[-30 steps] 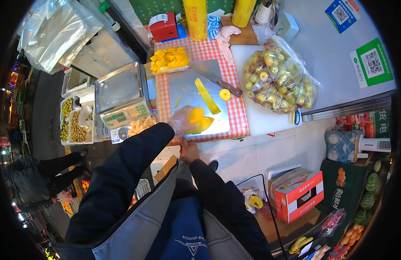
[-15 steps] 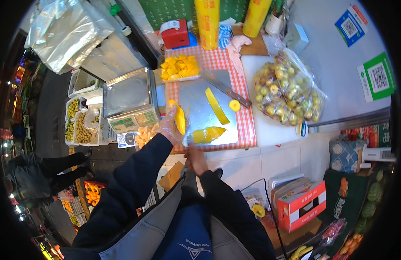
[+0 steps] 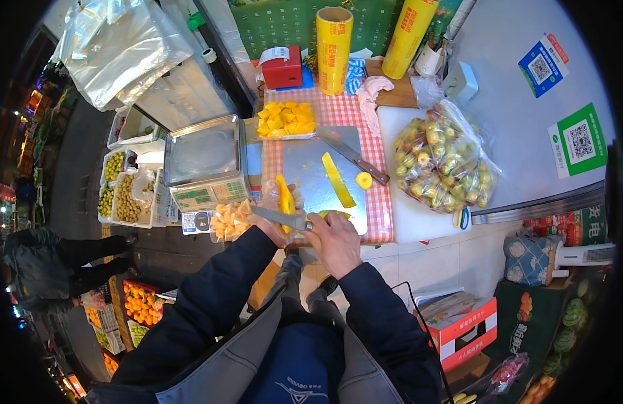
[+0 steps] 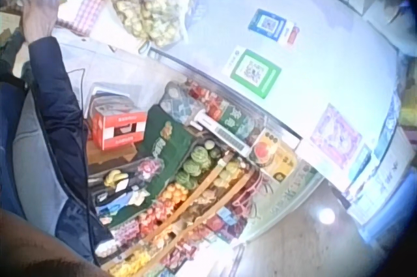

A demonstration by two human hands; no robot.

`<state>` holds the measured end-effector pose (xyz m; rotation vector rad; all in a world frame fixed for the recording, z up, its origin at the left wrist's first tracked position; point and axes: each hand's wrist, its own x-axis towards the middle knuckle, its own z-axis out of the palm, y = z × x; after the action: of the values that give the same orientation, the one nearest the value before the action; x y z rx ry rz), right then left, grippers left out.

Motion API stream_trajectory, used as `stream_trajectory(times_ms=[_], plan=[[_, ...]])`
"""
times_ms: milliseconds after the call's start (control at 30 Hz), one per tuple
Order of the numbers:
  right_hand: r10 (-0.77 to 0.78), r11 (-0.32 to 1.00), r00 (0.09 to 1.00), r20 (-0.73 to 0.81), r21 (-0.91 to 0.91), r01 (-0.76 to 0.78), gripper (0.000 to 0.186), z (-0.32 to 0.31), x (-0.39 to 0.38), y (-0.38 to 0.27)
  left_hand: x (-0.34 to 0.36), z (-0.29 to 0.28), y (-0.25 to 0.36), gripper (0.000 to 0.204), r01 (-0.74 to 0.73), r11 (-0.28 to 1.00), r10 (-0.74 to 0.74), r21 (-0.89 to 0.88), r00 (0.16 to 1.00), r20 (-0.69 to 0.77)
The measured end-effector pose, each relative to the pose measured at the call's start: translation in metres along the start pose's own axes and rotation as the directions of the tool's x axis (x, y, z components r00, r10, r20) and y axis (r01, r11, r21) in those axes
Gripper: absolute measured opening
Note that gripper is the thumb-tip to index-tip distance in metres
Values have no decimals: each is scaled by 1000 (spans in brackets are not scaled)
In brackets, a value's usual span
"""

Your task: The person slices a mango into cubes on a cutting board, places the pieces into a plastic bag, weighs the bag, and hands it to a customer. The person then washes the knife and cutting board in a sink and returns to the stall.

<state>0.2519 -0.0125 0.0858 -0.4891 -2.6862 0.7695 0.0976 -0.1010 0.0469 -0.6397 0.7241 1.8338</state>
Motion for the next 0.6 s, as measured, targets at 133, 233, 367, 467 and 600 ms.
stream_trajectory(times_ms=[133, 233, 367, 467, 600], plan=[[79, 995, 997, 11, -56, -78, 32, 0, -4, 9, -1, 3, -2, 50, -9, 1000, 9, 12, 1000, 14], [104, 993, 993, -54, -47, -106, 32, -2, -8, 18, -8, 8, -2, 46, -5, 1000, 5, -1, 1000, -29], [108, 991, 990, -88, -67, -114, 32, -2, -9, 21, -7, 14, -3, 41, -10, 1000, 11, 20, 999, -52], [101, 992, 991, -90, -69, -107, 33, 0, -4, 17, -2, 14, -8, 41, -28, 998, 29, 57, 999, -18], [104, 992, 992, -68, -58, -108, 32, -1, 0, 17, -1, 9, -6, 42, -11, 994, 7, 106, 999, 41]])
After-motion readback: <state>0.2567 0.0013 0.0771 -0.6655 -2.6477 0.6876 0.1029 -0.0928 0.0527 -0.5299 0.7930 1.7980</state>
